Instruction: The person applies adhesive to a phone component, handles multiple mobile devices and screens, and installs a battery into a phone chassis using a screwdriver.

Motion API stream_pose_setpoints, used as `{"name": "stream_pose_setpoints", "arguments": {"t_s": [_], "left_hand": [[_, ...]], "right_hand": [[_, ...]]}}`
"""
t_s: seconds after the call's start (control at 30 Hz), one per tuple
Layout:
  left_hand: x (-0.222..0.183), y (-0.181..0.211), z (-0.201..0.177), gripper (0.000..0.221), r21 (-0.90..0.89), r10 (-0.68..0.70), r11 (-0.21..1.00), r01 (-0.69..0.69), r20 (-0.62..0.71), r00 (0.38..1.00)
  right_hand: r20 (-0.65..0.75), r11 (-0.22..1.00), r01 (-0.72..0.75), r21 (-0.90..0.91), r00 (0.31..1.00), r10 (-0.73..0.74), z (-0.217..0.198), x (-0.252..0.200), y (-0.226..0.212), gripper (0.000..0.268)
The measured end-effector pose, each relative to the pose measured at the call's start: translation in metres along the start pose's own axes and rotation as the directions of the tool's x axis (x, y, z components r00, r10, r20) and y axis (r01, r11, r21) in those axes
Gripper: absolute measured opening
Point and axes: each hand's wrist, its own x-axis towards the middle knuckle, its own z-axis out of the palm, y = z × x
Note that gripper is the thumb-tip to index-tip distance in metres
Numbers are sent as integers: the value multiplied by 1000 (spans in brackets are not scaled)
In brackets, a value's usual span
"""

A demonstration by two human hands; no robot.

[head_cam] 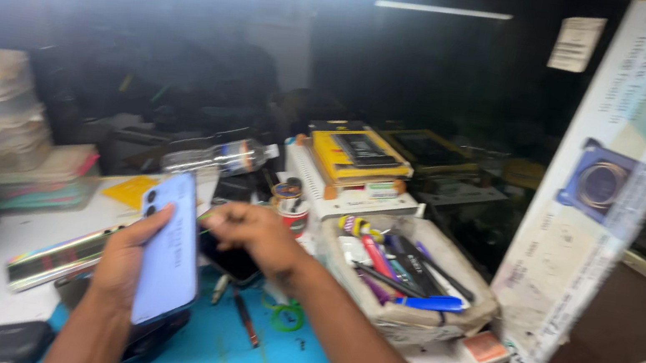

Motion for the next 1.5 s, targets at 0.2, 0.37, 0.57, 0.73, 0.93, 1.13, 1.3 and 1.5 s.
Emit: {"name": "stream_pose_setpoints", "arguments": {"t_s": [0.2, 0.37, 0.57, 0.73, 0.93, 1.13, 1.3, 1.5], "left_hand": [[0, 13, -7, 36, -119, 62, 992, -48, 122, 991], [1, -2, 12, 34, -39, -31, 999, 37, 154, 988], [-23, -8, 44, 31, -46, -115, 989, 139, 337, 934], [-37, 7, 44, 37, -77, -129, 984, 163, 335, 933], [-34, 11, 36, 44, -77, -55, 993, 93, 397, 916], [-29, 17, 34, 36, -212, 218, 945, -250, -161, 962], [-25, 16, 31, 36, -110, 339, 917, -384, -295, 893], [-23, 16, 30, 48, -226, 338, 904, -364, -145, 930]], "right_hand": [[-125, 693, 224, 685, 974, -191, -20, -11, -46, 20], [-257, 643, 383, 663, 923, -286, -33, -24, -70, 51], [-348, 896, 437, -79, 830, -435, -9, -10, -51, 75], [-286, 924, 340, -172, 881, -377, 3, -7, -22, 89], [-272, 936, 331, -122, 896, -352, -6, -7, -19, 111], [-207, 996, 77, -34, 975, -82, 1, -11, -22, 105], [-153, 970, -138, -201, 982, 108, 44, -19, -12, 80], [-124, 991, -131, -15, 984, 128, 47, -17, -25, 75]]}}
